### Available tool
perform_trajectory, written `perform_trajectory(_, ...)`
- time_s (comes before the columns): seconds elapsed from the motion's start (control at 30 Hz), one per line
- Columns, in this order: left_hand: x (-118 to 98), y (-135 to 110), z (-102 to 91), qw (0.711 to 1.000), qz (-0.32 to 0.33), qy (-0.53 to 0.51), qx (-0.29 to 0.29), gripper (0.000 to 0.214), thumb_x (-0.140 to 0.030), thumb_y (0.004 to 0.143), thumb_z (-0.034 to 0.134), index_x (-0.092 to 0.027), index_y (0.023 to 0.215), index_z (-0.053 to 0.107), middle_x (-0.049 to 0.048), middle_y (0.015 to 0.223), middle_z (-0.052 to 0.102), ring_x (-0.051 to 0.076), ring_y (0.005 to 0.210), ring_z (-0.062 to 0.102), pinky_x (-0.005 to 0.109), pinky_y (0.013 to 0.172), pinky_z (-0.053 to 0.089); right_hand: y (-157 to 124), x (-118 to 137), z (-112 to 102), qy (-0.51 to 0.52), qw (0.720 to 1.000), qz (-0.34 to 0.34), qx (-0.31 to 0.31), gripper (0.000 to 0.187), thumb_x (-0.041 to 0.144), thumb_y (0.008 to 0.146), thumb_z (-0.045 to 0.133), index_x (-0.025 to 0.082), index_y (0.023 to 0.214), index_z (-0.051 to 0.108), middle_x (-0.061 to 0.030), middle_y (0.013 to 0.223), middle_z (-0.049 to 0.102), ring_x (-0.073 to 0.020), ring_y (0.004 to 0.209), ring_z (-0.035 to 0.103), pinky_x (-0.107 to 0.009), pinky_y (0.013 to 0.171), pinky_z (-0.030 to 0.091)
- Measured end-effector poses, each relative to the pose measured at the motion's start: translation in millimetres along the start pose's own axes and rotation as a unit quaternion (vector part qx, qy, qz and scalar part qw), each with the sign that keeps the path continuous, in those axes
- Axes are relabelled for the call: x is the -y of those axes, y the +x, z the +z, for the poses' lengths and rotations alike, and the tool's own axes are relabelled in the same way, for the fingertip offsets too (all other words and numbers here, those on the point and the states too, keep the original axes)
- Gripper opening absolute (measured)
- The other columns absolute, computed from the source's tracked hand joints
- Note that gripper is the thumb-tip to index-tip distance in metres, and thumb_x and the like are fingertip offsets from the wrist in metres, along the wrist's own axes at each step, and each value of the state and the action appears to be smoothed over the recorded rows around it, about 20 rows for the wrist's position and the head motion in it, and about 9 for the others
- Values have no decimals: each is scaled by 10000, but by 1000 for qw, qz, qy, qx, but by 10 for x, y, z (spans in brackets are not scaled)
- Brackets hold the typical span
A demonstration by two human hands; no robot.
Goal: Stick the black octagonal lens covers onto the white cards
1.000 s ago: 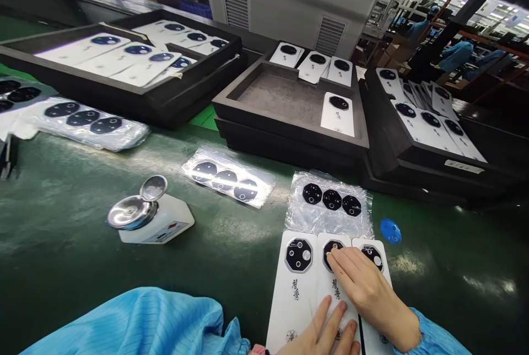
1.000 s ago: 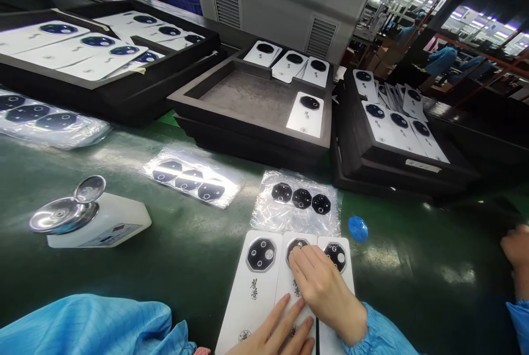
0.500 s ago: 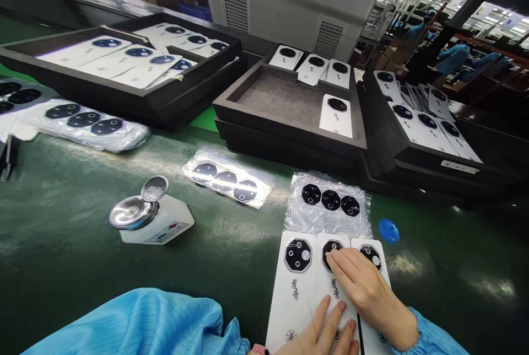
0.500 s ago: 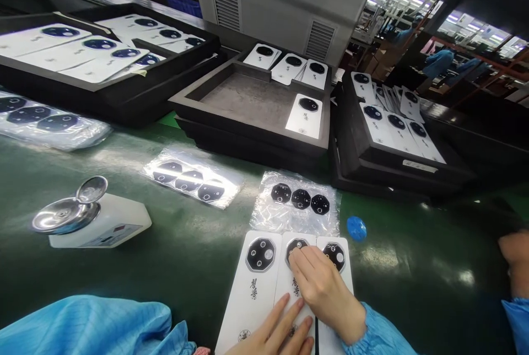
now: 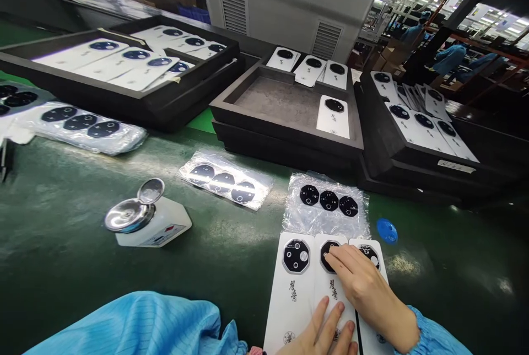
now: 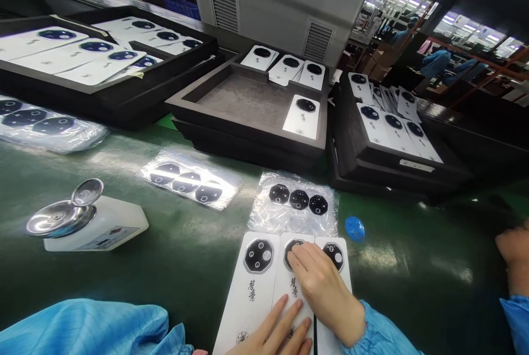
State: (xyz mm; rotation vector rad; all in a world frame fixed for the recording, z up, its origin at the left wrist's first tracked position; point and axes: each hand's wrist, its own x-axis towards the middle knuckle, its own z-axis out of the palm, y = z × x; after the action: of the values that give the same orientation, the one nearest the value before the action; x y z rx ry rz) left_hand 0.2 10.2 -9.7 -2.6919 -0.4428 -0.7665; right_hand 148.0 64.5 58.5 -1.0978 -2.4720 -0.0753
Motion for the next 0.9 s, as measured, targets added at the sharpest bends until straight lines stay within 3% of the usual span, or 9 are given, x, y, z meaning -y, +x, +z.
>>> perform_trajectory(0.1,-18,-24,20,1000,8,9,4,175,-362,874,566,-281,1006,647,-55,1120,669,157,981,641,291,775,560,33,-33,-40,96,993,66,29,340,33,908,304,166,787,593,-45,716,619,-150,634,576,-250,537,504)
perform_trajectory(0.2,-17,-31,31,1000,10,17,4,181,-376,855,592,-297,1009,648,-63,1132,661,158,968,642,293,755,563,76,-90,-152,192,971,143,4,242,142,926,408,198,783,596,-19,738,641,-133,659,616,-219,579,527)
perform_trajectory(0.4,59,36,-23,999,20,-17,19,173,-321,902,523,-296,1006,660,-78,1112,666,149,985,639,292,750,560,75,-167,-331,194,951,236,-41,260,326,917,489,217,726,628,-16,724,669,-153,646,650,-223,590,539)
perform_trajectory(0.73,76,67,-54,1000,-8,-15,-10,138,-317,875,574,-317,968,676,-118,1020,693,126,931,654,266,724,580,95,-83,-238,199,956,215,-24,221,242,925,452,215,753,588,-2,710,658,-139,624,640,-208,569,527)
perform_trajectory(0.9,-16,58,-21,999,-28,38,-27,148,-302,879,554,-336,971,665,-110,1038,688,125,1043,613,224,770,591,127,88,-26,190,973,129,2,221,144,941,377,203,800,538,-12,729,613,-133,656,594,-220,578,510)
